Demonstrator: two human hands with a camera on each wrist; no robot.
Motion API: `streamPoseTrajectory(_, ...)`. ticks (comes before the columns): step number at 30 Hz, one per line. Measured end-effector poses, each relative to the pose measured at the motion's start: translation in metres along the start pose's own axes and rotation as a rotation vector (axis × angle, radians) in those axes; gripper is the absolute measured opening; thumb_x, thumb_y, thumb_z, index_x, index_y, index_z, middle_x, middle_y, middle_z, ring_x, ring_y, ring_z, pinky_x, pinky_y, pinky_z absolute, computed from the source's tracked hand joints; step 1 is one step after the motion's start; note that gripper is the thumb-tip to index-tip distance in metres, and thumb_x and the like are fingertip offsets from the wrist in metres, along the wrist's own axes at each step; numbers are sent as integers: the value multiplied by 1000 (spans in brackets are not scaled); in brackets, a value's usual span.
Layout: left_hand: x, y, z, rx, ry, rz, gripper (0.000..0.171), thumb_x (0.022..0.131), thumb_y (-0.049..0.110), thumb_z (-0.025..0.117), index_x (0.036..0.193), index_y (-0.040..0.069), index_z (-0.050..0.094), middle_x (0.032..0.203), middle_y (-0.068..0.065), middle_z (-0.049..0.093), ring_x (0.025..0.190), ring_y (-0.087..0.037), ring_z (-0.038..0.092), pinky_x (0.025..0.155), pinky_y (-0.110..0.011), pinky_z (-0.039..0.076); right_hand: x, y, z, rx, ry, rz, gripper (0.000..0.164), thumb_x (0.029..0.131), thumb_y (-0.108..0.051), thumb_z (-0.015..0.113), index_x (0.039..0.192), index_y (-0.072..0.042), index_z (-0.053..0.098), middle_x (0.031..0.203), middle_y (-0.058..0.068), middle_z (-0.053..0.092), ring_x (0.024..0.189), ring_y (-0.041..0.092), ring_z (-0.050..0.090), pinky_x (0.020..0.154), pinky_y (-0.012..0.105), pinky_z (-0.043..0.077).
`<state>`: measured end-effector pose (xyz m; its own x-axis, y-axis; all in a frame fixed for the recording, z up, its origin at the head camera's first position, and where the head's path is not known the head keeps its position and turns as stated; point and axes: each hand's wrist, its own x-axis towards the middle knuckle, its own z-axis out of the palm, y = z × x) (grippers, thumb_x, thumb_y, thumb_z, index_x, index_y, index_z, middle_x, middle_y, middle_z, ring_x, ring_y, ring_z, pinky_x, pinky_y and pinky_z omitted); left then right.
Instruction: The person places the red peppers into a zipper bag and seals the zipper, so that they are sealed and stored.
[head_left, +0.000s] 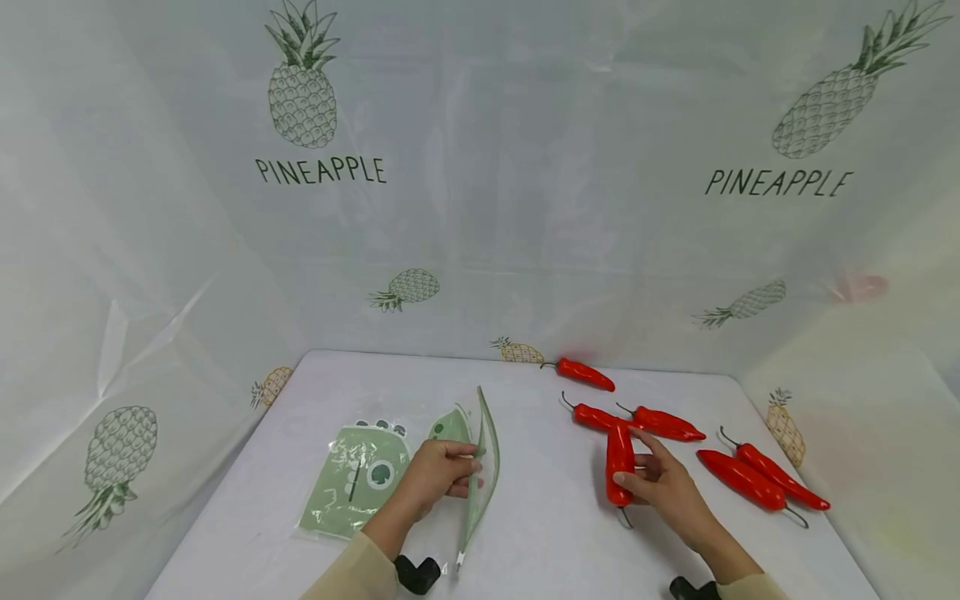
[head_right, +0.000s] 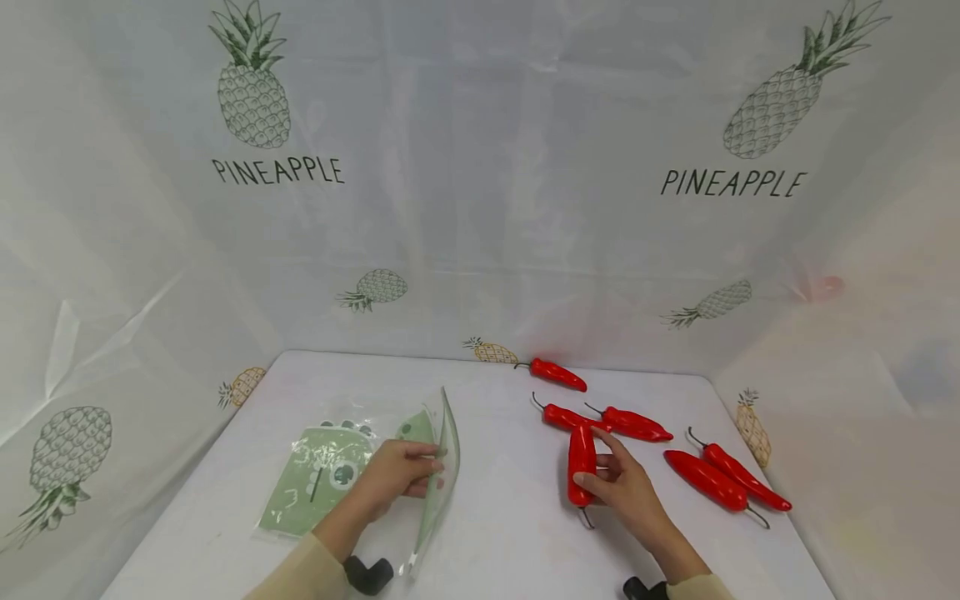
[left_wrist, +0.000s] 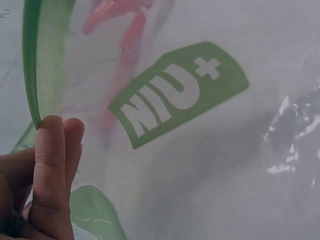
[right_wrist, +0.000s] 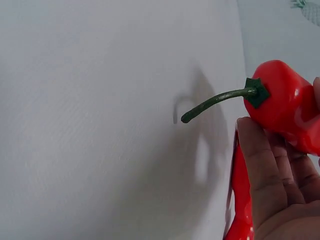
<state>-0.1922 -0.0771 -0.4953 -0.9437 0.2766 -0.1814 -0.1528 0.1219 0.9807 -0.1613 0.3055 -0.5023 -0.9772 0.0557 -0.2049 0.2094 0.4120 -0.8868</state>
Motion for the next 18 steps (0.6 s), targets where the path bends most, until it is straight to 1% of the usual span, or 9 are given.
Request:
streamPoseTrajectory(3, 1, -2, -2, -14, 5, 3, 38, 97, 6, 74, 131, -8, 69, 97, -12, 75, 78, -20, 78, 65, -31, 67, 1, -2, 4, 13, 6, 3, 97, 92, -28, 84, 168, -23, 25, 140, 24, 59, 118, 32, 63, 82, 43, 68)
streamPoseTrajectory(6, 3, -2, -3, -23, 5, 1, 38, 97, 6, 73, 132, -8, 68, 96, -12, 75, 77, -20, 78, 65, -31, 67, 0, -4, 7, 22, 21, -1, 95, 93, -28, 84, 168, -25, 26, 140, 24, 58, 118, 32, 62, 82, 42, 68)
streamPoseTrajectory(9, 3, -1, -2, -26, 8, 5, 37, 98, 5, 72, 133, -8, 68, 97, -13, 76, 77, -20, 78, 66, -31, 67, 0, -5, 9, 41, 28, -9, 93, 93, -27, 83, 168, -27, 28, 138, 23, 59, 115, 29, 63, 81, 41, 68)
streamPoseTrajectory(12, 3, 1, -2, -25, 17, 16, 37, 98, 5, 72, 132, -9, 68, 98, -13, 76, 77, -19, 78, 65, -31, 67, 0, -6, 13, 59, 23, -5, 92, 93, -27, 83, 167, -27, 28, 137, 23, 59, 113, 27, 64, 80, 40, 68)
streamPoseTrajectory(18, 2, 3, -1, -10, 40, 27, 32, 98, 7, 73, 126, -8, 71, 96, -12, 76, 74, -15, 75, 65, -31, 67, -1, -11, 20, 74, 12, 5, 92, 92, -28, 84, 167, -27, 30, 138, 22, 59, 115, 28, 63, 81, 42, 68)
